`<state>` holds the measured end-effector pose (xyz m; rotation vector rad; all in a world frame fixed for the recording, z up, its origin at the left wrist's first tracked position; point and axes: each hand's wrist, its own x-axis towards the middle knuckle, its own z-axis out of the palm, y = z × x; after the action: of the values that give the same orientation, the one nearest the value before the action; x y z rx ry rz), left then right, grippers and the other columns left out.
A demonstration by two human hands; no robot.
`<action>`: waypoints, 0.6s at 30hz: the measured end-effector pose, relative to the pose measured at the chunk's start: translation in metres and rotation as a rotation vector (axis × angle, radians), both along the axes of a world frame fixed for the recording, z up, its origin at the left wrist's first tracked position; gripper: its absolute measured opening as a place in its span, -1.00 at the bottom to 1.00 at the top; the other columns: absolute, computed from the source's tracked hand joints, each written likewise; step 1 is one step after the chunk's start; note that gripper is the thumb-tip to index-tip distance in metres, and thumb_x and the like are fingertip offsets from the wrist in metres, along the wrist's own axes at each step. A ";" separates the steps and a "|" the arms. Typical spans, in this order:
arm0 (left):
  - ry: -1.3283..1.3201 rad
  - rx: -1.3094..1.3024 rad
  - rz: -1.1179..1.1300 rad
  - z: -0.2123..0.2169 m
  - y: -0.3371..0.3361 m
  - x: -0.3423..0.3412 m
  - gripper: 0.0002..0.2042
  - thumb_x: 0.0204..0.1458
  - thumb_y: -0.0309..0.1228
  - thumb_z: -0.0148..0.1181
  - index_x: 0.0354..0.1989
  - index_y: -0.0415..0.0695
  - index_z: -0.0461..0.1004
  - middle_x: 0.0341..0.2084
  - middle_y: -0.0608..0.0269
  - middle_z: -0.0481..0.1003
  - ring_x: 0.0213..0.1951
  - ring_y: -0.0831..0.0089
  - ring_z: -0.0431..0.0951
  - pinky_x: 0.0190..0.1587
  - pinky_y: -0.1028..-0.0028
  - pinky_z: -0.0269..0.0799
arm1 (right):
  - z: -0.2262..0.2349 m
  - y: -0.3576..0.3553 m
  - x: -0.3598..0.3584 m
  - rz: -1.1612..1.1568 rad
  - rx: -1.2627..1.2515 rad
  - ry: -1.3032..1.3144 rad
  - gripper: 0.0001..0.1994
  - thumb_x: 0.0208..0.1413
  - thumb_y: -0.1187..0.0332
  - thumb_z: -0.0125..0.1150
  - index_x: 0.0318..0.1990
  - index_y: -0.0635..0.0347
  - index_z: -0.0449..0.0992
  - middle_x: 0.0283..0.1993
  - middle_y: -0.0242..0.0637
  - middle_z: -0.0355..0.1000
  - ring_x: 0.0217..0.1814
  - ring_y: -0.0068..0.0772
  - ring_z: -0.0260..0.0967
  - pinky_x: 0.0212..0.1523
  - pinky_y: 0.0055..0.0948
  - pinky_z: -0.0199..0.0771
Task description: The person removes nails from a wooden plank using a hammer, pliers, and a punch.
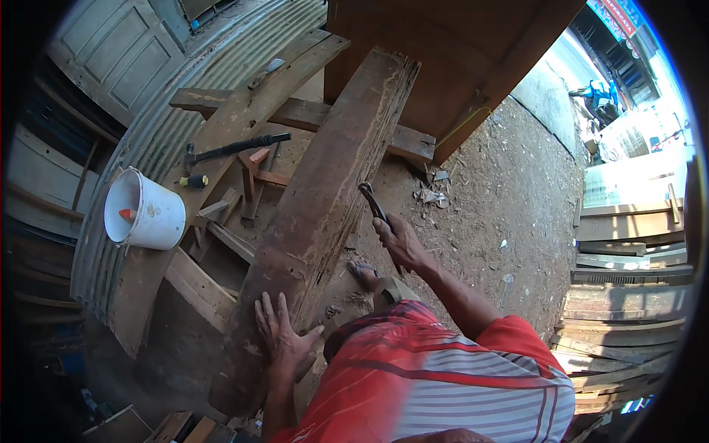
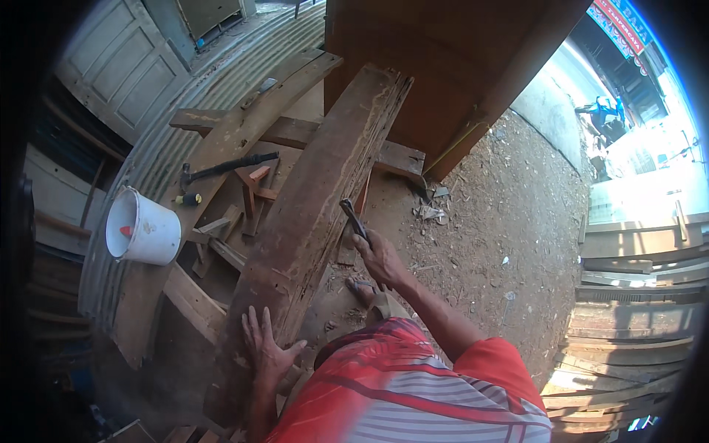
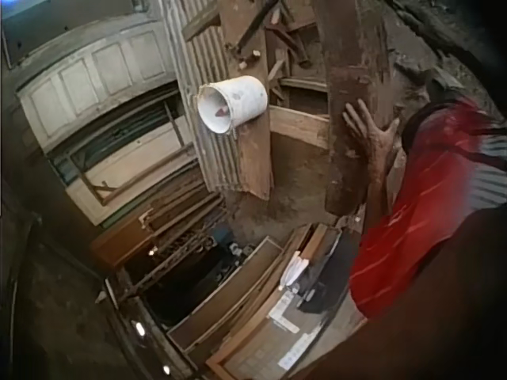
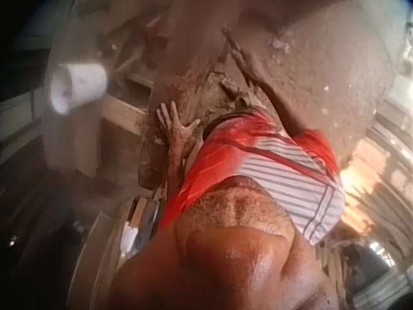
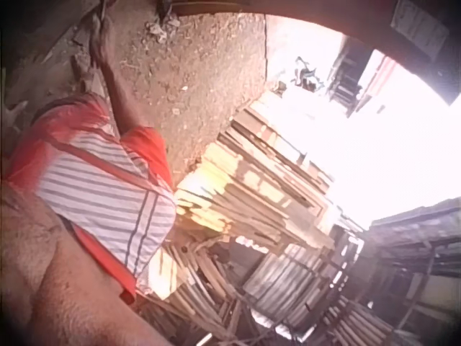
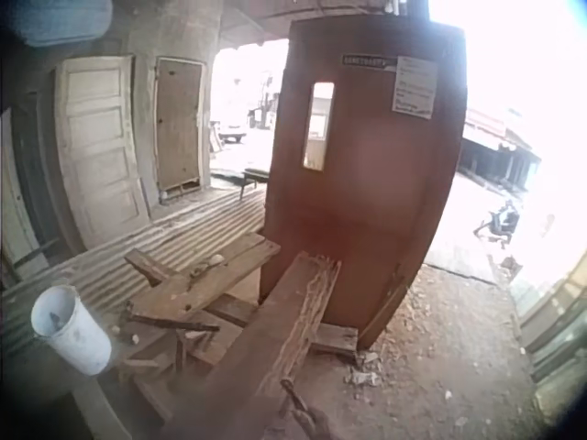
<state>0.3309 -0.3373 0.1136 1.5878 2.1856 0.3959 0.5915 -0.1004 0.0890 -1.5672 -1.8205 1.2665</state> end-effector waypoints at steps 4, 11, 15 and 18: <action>0.201 -0.152 0.090 -0.010 -0.069 0.006 0.17 -0.34 -0.04 0.64 0.51 -0.12 0.07 0.52 -0.21 -0.07 0.52 -0.25 -0.13 0.49 -0.15 -0.13 | -0.032 -0.089 0.033 -0.140 -0.288 0.016 -0.52 0.20 -0.02 0.18 -0.09 0.33 0.49 -0.43 -0.13 0.47 -0.37 -0.29 0.45 -0.27 -0.18 0.46; 0.361 -0.006 0.162 -0.052 -0.095 0.003 0.19 -0.32 -0.06 0.62 0.54 -0.10 0.02 0.53 -0.19 -0.09 0.52 -0.23 -0.09 0.48 -0.16 -0.10 | -0.027 -0.179 0.057 0.181 -0.405 -0.071 -0.69 0.11 0.25 0.06 -0.13 0.31 0.48 -0.40 -0.19 0.51 -0.37 -0.29 0.49 -0.36 -0.19 0.46; 0.384 -0.048 0.155 -0.050 -0.080 0.010 0.19 -0.29 -0.07 0.60 0.55 -0.09 -0.02 0.53 -0.21 -0.11 0.52 -0.23 -0.10 0.48 -0.15 -0.09 | -0.023 -0.171 0.074 0.105 -0.513 0.106 -0.73 0.16 0.25 0.08 -0.17 0.31 0.44 -0.40 -0.23 0.51 -0.38 -0.35 0.48 -0.39 -0.24 0.47; 0.452 -0.141 0.172 -0.043 -0.061 0.023 0.23 -0.31 -0.10 0.60 0.57 -0.08 -0.09 0.53 -0.22 -0.15 0.53 -0.22 -0.11 0.49 -0.13 -0.09 | -0.025 -0.174 0.092 0.146 -0.541 0.099 -0.63 0.16 0.18 0.10 0.02 0.22 0.46 -0.38 -0.20 0.47 -0.30 -0.29 0.47 -0.26 -0.15 0.44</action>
<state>0.3538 -0.3983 0.0707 1.5293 2.6274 -0.0826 0.6840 -0.2747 0.0643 -1.6076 -1.6351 1.9937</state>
